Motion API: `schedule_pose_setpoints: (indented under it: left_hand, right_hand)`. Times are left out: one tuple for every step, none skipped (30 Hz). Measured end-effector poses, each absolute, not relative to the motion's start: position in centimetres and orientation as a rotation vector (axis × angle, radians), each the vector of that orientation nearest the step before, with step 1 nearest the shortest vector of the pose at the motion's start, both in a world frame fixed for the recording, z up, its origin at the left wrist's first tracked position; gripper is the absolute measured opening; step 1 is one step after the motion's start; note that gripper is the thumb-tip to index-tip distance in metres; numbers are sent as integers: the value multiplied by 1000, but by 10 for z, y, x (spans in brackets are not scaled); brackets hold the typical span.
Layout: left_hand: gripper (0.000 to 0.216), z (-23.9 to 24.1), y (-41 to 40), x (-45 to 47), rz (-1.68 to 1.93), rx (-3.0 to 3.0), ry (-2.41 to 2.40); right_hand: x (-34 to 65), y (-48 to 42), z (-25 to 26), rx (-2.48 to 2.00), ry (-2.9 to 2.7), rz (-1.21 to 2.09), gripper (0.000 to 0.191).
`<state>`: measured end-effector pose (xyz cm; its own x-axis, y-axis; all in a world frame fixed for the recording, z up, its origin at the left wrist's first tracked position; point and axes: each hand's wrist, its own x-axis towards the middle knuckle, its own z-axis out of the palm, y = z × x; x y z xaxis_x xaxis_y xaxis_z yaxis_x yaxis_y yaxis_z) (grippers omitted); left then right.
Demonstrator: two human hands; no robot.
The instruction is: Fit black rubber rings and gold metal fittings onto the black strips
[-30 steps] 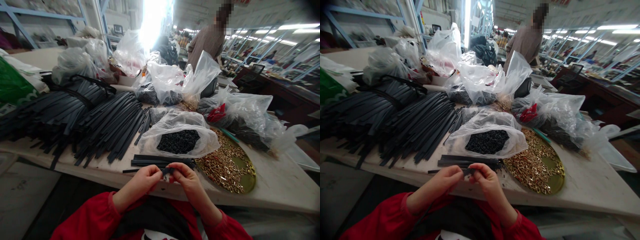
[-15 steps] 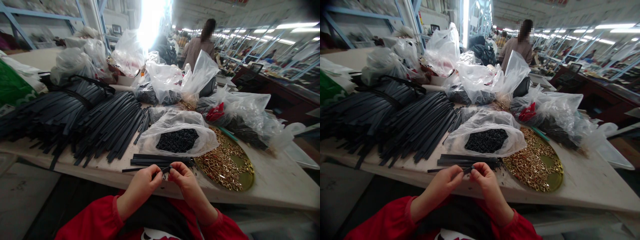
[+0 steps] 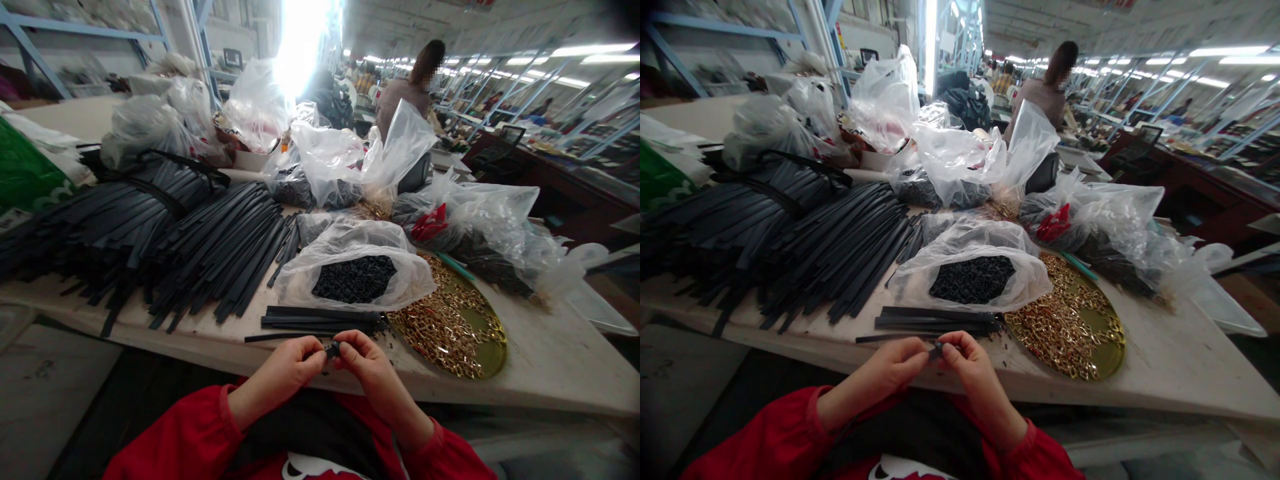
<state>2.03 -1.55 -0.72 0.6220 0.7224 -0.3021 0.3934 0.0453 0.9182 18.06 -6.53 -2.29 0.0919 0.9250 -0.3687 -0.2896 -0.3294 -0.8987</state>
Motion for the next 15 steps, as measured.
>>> schedule_pose_setpoints:
  left_hand:
    - [24,-8,-15,21,336,1581,958]
    - [24,-8,-16,22,351,1604,962]
    - [24,-8,-16,23,365,1633,972]
    - [25,-7,-17,25,376,1661,985]
    - [25,-7,-17,26,385,1683,1003]
    - [25,-7,-18,28,395,1697,1024]
    - [26,-8,-19,29,408,1703,1044]
    - [26,-9,-19,31,422,1701,1058]
    - [26,-10,-19,32,439,1694,1068]
    - [25,-11,-19,34,454,1684,1076]
    - [25,-13,-19,35,467,1679,1088]
    - [25,-14,-18,35,475,1681,1102]
    - [25,-16,-17,35,478,1687,1113]
    - [25,-17,-16,35,474,1690,1108]
    - [23,-17,-16,34,470,1681,1087]
  right_hand:
    - [181,-65,-24,-1277,-624,1515,25]
    - [180,-64,-25,-1235,-546,1558,25]
    - [179,-63,-27,-1194,-477,1598,25]
    - [178,-63,-29,-1156,-420,1630,25]
    - [177,-63,-31,-1122,-374,1649,24]
    - [175,-63,-33,-1092,-336,1657,23]
    - [173,-63,-35,-1064,-304,1657,23]
    - [170,-64,-36,-1041,-274,1653,22]
    - [168,-64,-37,-1017,-247,1648,21]
    - [165,-64,-38,-991,-226,1648,20]
    - [163,-63,-38,-966,-212,1649,20]
    - [161,-63,-38,-946,-207,1652,20]
    - [161,-62,-38,-935,-207,1652,20]
    - [161,-61,-38,-936,-212,1646,21]
    - [162,-60,-39,-952,-217,1634,22]
